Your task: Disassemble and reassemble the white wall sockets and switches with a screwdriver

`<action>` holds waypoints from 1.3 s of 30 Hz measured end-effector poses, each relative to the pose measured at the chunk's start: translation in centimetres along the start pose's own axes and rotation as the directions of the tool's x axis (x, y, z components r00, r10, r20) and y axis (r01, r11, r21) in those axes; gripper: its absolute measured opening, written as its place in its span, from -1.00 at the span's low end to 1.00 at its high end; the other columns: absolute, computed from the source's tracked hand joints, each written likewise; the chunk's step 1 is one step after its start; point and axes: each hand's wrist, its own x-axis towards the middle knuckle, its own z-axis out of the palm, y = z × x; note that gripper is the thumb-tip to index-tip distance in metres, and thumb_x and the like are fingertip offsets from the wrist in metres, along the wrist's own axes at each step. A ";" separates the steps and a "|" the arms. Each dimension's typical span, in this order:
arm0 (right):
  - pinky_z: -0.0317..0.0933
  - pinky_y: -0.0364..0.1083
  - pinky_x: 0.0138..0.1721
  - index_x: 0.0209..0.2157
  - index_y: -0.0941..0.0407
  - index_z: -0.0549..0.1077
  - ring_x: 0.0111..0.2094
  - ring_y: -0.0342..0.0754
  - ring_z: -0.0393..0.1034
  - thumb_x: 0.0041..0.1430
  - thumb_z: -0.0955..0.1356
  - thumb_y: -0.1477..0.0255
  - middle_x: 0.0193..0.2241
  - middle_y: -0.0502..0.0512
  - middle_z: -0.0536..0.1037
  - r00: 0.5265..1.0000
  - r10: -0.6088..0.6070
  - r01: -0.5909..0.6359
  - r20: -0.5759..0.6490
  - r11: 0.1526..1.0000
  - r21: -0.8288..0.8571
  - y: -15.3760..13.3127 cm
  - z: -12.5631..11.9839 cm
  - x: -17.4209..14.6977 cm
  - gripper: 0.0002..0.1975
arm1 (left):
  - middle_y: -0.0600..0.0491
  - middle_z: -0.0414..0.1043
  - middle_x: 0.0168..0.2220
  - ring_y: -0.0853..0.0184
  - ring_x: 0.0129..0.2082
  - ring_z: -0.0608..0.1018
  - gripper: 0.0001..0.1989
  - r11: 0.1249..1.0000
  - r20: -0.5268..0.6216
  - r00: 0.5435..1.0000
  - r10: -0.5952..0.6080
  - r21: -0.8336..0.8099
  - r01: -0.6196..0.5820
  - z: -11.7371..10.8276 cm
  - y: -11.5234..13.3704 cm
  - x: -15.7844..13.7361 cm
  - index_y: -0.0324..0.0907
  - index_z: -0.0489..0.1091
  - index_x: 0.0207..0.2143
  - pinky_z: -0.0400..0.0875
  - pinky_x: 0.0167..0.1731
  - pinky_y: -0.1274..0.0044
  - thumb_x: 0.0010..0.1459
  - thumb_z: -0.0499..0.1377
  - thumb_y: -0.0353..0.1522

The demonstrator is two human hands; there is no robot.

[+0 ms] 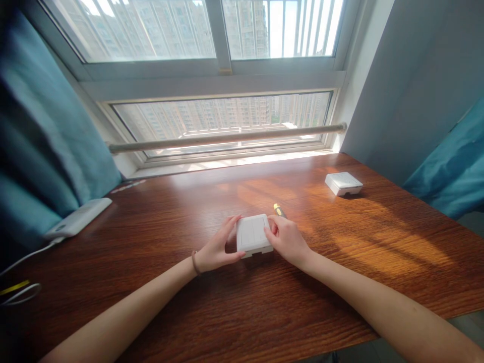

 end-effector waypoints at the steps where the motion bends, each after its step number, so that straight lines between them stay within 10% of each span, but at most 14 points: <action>1: 0.14 -0.16 -0.43 -0.18 0.17 0.40 -0.53 -0.13 0.27 0.11 0.25 0.41 -0.57 -0.04 0.38 1.000 0.002 -0.002 0.002 1.000 0.003 0.0 0.0 0.0 -0.76 | -0.20 -0.02 0.15 0.06 0.16 0.13 -0.12 1.000 0.004 1.000 -0.001 -0.010 0.001 0.0 0.0 0.0 -0.22 -0.14 0.20 0.06 0.15 0.21 -0.08 0.26 -0.25; 17: 0.12 -0.16 -0.48 -0.24 0.15 0.39 -0.56 -0.12 0.24 0.16 0.19 0.39 -0.61 -0.05 0.33 0.997 -0.008 0.011 0.072 0.999 -0.038 -0.3 0.0 -0.2 -0.78 | -0.18 0.03 0.12 0.10 0.14 0.17 -0.17 0.994 0.051 0.998 -0.030 -0.102 0.036 0.0 0.0 0.5 -0.21 -0.04 0.16 0.08 0.15 0.24 -0.10 0.28 -0.20; 26: 0.20 -0.06 -0.15 0.10 0.20 0.15 -0.11 0.04 0.37 0.25 0.06 0.41 -0.15 0.25 0.48 0.991 0.003 0.017 0.136 0.989 -0.145 -0.1 0.9 -0.6 -0.59 | -0.18 0.07 0.12 0.08 0.13 0.21 -0.15 0.994 0.035 0.998 -0.050 -0.096 0.053 0.2 0.0 0.4 -0.19 -0.06 0.16 0.11 0.13 0.22 -0.13 0.30 -0.25; 39: 0.18 0.01 -0.05 0.10 0.18 0.18 -0.07 0.06 0.33 0.25 0.08 0.38 -0.10 0.29 0.40 0.993 0.008 0.006 0.121 0.993 -0.116 -0.1 0.7 -0.6 -0.59 | -0.15 0.09 0.10 0.10 0.09 0.24 -0.09 0.992 0.012 0.999 -0.041 -0.119 0.042 0.5 -0.2 0.4 -0.18 -0.08 0.16 0.15 0.11 0.24 -0.20 0.33 -0.31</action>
